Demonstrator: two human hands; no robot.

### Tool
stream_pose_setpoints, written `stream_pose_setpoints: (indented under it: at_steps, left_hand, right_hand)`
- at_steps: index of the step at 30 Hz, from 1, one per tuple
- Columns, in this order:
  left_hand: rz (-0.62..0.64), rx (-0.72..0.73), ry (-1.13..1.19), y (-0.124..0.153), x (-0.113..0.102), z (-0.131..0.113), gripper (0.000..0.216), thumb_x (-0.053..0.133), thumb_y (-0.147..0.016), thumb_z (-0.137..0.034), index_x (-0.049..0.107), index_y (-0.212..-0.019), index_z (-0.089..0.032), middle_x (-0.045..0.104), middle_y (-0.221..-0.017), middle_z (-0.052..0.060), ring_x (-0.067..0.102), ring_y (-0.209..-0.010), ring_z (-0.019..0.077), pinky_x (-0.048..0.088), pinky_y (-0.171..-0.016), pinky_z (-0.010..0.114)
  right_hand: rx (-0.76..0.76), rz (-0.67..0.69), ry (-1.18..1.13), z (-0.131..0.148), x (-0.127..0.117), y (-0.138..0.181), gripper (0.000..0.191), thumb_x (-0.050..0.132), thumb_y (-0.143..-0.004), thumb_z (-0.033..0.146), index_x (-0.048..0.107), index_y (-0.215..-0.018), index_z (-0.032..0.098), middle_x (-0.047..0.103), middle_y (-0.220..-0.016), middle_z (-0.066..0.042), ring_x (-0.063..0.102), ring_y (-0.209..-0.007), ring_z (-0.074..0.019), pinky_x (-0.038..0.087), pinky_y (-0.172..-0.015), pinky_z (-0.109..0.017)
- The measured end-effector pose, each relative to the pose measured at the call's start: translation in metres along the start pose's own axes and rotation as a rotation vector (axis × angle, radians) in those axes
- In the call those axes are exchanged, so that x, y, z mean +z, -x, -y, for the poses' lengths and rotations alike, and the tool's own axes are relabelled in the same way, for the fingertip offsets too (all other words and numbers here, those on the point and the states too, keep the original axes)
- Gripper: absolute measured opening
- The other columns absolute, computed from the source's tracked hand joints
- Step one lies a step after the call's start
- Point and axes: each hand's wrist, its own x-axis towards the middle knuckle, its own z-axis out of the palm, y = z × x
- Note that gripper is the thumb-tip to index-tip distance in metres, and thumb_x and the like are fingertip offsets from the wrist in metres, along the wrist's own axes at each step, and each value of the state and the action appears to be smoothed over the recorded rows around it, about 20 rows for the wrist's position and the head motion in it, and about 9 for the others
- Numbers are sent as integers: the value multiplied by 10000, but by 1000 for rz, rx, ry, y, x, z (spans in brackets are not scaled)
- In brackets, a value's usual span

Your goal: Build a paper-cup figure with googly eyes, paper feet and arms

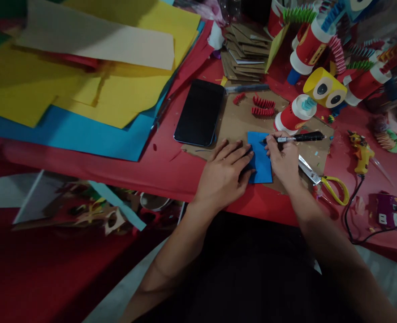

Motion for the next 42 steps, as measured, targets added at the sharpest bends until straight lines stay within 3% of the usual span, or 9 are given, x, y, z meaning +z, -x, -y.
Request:
stream_pose_setpoints:
  at_steps: [14, 42]
  left_hand:
    - [4, -8, -9, 0, 0, 0, 383, 570, -929, -256, 729, -1277, -234, 703, -1387, 72, 576, -1379, 329, 386, -1224, 618]
    - [4, -13, -1, -1, 1, 1, 390, 565, -918, -262, 732, -1270, -240, 709, -1379, 66, 579, -1369, 324, 383, -1226, 618]
  right_hand:
    - [22, 11, 25, 5, -2, 2, 132, 595, -915, 304, 585, -806, 231, 594, -624, 55, 547, -557, -119, 424, -584, -275]
    - [15, 38, 92, 9, -6, 8, 146, 585, -869, 268, 568, -727, 237, 504, -523, 76, 492, -485, -114, 382, -532, -267]
